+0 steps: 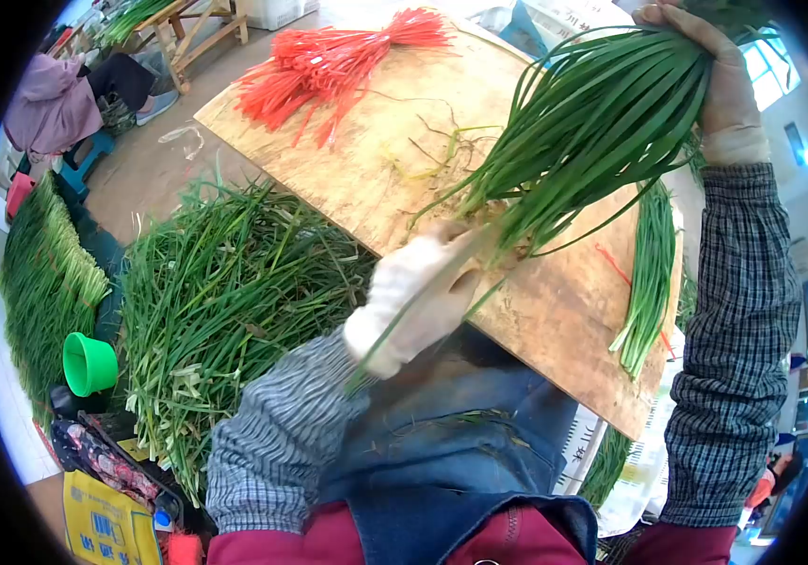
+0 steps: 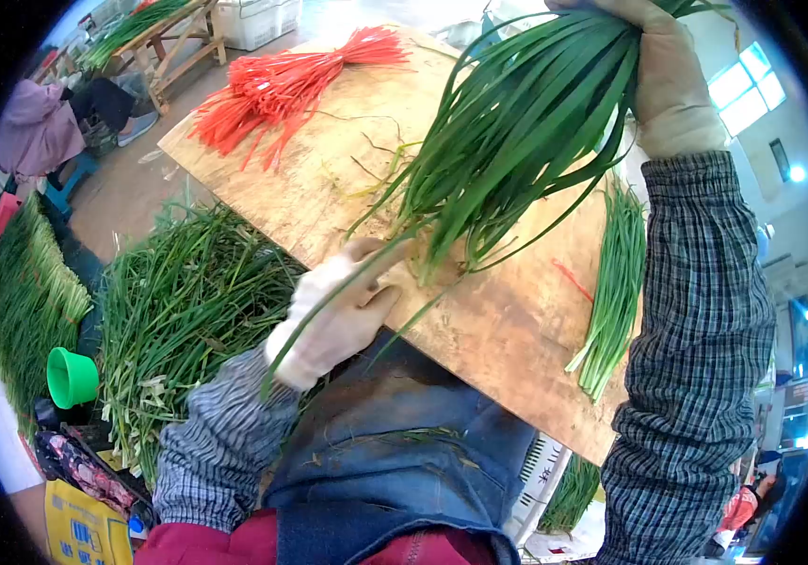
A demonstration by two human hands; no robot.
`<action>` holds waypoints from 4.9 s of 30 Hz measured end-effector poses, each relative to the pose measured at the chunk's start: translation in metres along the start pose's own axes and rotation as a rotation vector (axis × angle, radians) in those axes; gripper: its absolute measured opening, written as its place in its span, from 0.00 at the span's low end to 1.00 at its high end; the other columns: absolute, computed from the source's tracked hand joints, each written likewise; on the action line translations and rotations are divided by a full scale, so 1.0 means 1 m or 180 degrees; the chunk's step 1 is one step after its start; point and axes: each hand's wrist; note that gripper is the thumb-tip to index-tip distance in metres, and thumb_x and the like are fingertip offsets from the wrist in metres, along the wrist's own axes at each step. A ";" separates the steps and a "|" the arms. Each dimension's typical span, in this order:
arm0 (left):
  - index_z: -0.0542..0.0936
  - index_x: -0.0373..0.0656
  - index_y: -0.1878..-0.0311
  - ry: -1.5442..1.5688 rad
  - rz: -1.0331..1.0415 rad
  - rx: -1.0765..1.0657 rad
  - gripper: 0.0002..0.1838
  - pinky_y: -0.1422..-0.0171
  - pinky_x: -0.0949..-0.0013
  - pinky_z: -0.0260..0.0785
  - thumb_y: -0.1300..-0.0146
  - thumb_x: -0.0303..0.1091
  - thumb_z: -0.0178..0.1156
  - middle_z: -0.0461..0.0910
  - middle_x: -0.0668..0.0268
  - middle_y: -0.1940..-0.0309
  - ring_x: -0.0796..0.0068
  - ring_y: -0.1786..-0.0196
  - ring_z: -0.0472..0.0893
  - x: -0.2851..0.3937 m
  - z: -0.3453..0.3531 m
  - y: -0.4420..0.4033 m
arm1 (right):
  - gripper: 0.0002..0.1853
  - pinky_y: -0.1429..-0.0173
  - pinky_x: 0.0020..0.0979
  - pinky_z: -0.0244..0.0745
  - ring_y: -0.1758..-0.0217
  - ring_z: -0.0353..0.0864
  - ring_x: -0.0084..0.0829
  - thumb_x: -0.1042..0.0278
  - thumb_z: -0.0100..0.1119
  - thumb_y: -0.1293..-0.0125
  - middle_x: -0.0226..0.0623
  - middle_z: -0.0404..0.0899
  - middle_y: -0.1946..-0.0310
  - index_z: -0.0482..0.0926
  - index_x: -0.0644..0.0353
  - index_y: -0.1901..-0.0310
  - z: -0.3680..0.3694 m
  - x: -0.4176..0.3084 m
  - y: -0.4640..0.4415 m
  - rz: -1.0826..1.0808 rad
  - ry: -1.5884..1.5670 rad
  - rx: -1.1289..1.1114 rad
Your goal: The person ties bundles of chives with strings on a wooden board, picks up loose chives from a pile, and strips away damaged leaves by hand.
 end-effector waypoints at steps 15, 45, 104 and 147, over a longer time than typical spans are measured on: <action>0.80 0.40 0.71 -0.3085 -0.1202 -0.1623 0.04 0.76 0.65 0.70 0.49 0.26 0.56 0.76 0.59 0.79 0.64 0.78 0.78 -0.087 -0.102 0.142 | 0.03 0.74 0.30 0.72 0.80 0.75 0.32 0.77 0.56 0.49 0.40 0.75 0.81 0.75 0.68 0.74 -0.027 0.020 -0.024 -0.0348 -0.0231 0.0986; 0.73 0.39 0.62 -0.1352 -0.0287 -0.0044 0.26 0.74 0.58 0.70 0.49 0.54 0.61 0.76 0.60 0.77 0.62 0.74 0.80 0.021 0.088 -0.024 | 0.04 0.78 0.34 0.69 0.83 0.75 0.37 0.77 0.55 0.55 0.44 0.75 0.84 0.75 0.70 0.79 -0.025 0.014 -0.023 -0.0395 0.0778 0.1774; 0.78 0.36 0.56 -0.2916 -0.1622 -0.0465 0.15 0.52 0.60 0.69 0.44 0.35 0.59 0.78 0.54 0.61 0.60 0.58 0.77 -0.078 -0.126 0.179 | 0.08 0.72 0.26 0.69 0.80 0.71 0.26 0.65 0.48 0.40 0.29 0.70 0.83 0.72 0.56 0.74 -0.050 -0.060 0.036 -0.0411 -0.0298 0.1084; 0.76 0.45 0.49 -0.0749 -0.0681 0.0334 0.22 0.38 0.62 0.61 0.50 0.23 0.61 0.72 0.58 0.48 0.61 0.44 0.70 -0.010 -0.110 0.123 | 0.07 0.50 0.33 0.66 0.70 0.69 0.24 0.68 0.55 0.40 0.25 0.69 0.80 0.75 0.64 0.67 -0.093 0.182 0.122 0.0604 -0.3678 0.0436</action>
Point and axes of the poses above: each hand's wrist, its own y-axis away from the middle knuckle, its own z-axis out of the palm, x = y × z
